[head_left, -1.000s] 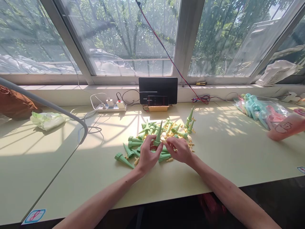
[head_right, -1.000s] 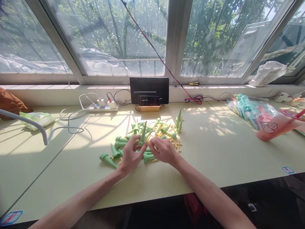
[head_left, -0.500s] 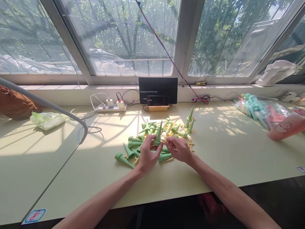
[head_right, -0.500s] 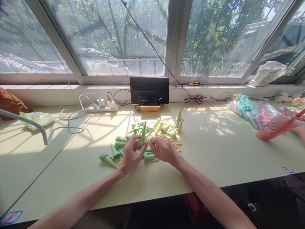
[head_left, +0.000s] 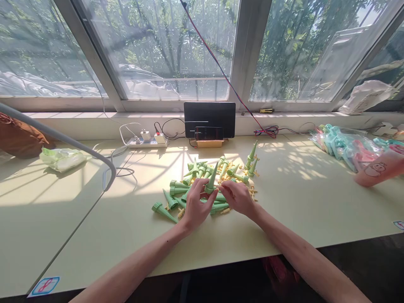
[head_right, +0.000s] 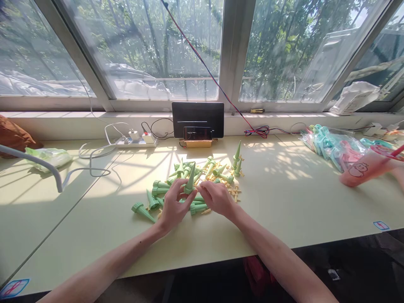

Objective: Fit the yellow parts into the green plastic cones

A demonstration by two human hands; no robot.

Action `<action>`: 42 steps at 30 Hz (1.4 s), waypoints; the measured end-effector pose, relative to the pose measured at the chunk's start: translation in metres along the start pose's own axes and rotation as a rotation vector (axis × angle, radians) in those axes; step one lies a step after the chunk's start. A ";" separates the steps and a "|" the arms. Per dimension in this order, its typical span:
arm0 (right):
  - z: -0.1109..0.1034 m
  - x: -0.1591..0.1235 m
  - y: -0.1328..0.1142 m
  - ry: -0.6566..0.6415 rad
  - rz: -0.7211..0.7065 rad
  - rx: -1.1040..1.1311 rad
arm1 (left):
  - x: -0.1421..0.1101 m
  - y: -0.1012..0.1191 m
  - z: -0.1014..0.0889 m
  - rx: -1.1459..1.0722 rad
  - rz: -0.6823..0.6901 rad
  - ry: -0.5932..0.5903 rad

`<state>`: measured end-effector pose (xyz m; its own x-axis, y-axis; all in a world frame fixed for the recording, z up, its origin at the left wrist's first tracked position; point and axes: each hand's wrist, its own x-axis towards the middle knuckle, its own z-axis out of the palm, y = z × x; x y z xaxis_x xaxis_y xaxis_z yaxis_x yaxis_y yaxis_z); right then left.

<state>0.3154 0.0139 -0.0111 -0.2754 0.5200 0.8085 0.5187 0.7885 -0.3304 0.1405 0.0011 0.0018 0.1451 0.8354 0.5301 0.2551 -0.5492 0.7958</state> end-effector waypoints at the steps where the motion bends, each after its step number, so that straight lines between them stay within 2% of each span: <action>1: 0.000 0.000 0.000 0.005 0.000 0.003 | 0.000 0.000 0.000 0.000 0.005 -0.002; 8: 0.001 0.001 0.002 0.045 0.052 -0.005 | -0.001 0.002 -0.001 0.013 0.046 -0.020; 17: -0.002 0.004 -0.003 0.066 0.096 0.023 | -0.001 -0.002 0.000 0.026 0.017 -0.004; 24: -0.001 0.004 -0.001 0.022 0.076 0.039 | -0.001 -0.002 0.000 0.033 0.009 0.007; 42: 0.000 0.004 0.002 0.008 0.090 0.049 | 0.000 -0.001 0.000 0.038 0.047 0.002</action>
<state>0.3153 0.0174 -0.0088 -0.2232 0.5868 0.7783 0.5009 0.7540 -0.4249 0.1400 0.0015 0.0014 0.1556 0.8086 0.5674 0.2840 -0.5868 0.7583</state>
